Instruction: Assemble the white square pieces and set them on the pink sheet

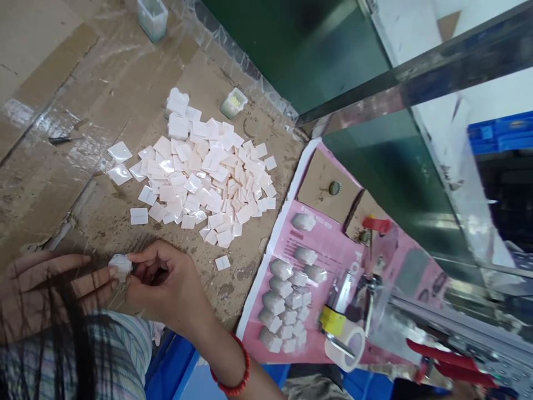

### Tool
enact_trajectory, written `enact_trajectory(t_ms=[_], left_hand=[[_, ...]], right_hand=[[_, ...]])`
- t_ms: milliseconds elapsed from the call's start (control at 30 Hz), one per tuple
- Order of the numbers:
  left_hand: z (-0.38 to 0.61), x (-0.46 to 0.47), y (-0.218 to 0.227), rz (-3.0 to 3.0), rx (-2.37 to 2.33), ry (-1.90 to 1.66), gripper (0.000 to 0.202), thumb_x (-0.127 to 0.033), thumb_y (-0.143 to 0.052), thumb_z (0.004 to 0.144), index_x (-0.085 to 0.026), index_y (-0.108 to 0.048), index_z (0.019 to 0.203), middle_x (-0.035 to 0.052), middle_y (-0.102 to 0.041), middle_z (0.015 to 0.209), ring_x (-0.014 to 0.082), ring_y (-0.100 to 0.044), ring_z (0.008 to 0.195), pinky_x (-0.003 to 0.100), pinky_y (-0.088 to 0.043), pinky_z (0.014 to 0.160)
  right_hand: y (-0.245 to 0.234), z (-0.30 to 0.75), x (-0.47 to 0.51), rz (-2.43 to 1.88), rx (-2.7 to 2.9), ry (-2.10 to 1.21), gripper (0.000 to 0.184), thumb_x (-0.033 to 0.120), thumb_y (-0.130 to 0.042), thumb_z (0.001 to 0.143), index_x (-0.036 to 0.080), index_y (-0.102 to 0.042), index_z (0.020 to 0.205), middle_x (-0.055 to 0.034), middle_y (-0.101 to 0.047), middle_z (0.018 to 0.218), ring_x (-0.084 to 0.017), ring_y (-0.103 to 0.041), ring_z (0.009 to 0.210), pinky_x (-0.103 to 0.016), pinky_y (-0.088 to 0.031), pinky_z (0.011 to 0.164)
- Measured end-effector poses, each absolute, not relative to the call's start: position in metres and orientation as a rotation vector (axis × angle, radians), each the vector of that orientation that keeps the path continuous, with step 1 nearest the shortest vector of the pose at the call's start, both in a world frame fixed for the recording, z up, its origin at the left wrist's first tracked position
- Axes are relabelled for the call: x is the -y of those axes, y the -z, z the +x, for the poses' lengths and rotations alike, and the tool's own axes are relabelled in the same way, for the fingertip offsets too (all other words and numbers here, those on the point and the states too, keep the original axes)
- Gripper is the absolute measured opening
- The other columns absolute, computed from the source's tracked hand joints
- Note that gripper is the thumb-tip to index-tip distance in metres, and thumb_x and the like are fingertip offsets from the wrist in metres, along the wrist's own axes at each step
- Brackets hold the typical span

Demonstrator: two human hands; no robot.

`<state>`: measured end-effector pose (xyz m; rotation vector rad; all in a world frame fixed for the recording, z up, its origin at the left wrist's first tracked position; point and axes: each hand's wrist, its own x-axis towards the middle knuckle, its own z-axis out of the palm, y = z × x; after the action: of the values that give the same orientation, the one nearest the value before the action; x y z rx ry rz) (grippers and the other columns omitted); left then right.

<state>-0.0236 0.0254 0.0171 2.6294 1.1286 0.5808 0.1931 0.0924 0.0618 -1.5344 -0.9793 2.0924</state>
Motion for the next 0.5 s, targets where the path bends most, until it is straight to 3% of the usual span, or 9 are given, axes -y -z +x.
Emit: enact_trajectory(t_ms=[100,267,400,500], left_hand=[[-0.0257,-0.0273,-0.019,2.625,-1.07,-0.603,0.029,-0.03,-0.045,0.093,-0.034,-0.056,0.119,-0.0126,-0.021,0.158,0.0122,-0.012,0.149,0.029,-0.004,0.127],[-0.0212,-0.031,-0.0244,2.681,-1.113,-0.67,0.029,-0.026,-0.036,0.097,-0.027,-0.057,0.118,-0.0072,-0.016,0.161,0.0138,-0.008,0.15,0.03,-0.004,0.126],[-0.0223,-0.028,-0.0226,2.734,-1.104,-0.632,0.032,-0.026,-0.034,0.099,-0.026,-0.054,0.124,-0.006,-0.019,0.16,0.0142,-0.012,0.149,0.031,-0.005,0.126],[-0.0242,-0.0242,-0.0203,2.747,-1.104,-0.564,0.032,-0.024,-0.04,0.097,-0.025,-0.052,0.126,-0.0069,-0.019,0.16,0.0166,-0.005,0.15,0.031,-0.002,0.126]], right_hand=[[-0.0644,0.1912,-0.0924,-1.555,0.983,-2.057,0.019,0.016,-0.074,0.059,0.021,-0.066,0.076,0.0075,-0.055,0.055,-0.006,-0.045,0.047,-0.018,-0.035,0.045],[-0.0618,0.1899,-0.089,-1.527,0.979,-2.026,0.017,0.019,-0.073,0.062,0.019,-0.067,0.077,0.0076,-0.054,0.056,-0.005,-0.043,0.047,-0.017,-0.034,0.045],[-0.0595,0.1899,-0.0878,-1.52,1.094,-1.954,0.015,0.018,-0.071,0.064,0.019,-0.067,0.079,0.0067,-0.055,0.059,-0.005,-0.046,0.05,-0.017,-0.037,0.047],[-0.0614,0.1891,-0.0895,-1.548,1.133,-1.958,0.014,0.019,-0.069,0.064,0.019,-0.066,0.077,0.0059,-0.055,0.06,-0.006,-0.047,0.052,-0.018,-0.038,0.047]])
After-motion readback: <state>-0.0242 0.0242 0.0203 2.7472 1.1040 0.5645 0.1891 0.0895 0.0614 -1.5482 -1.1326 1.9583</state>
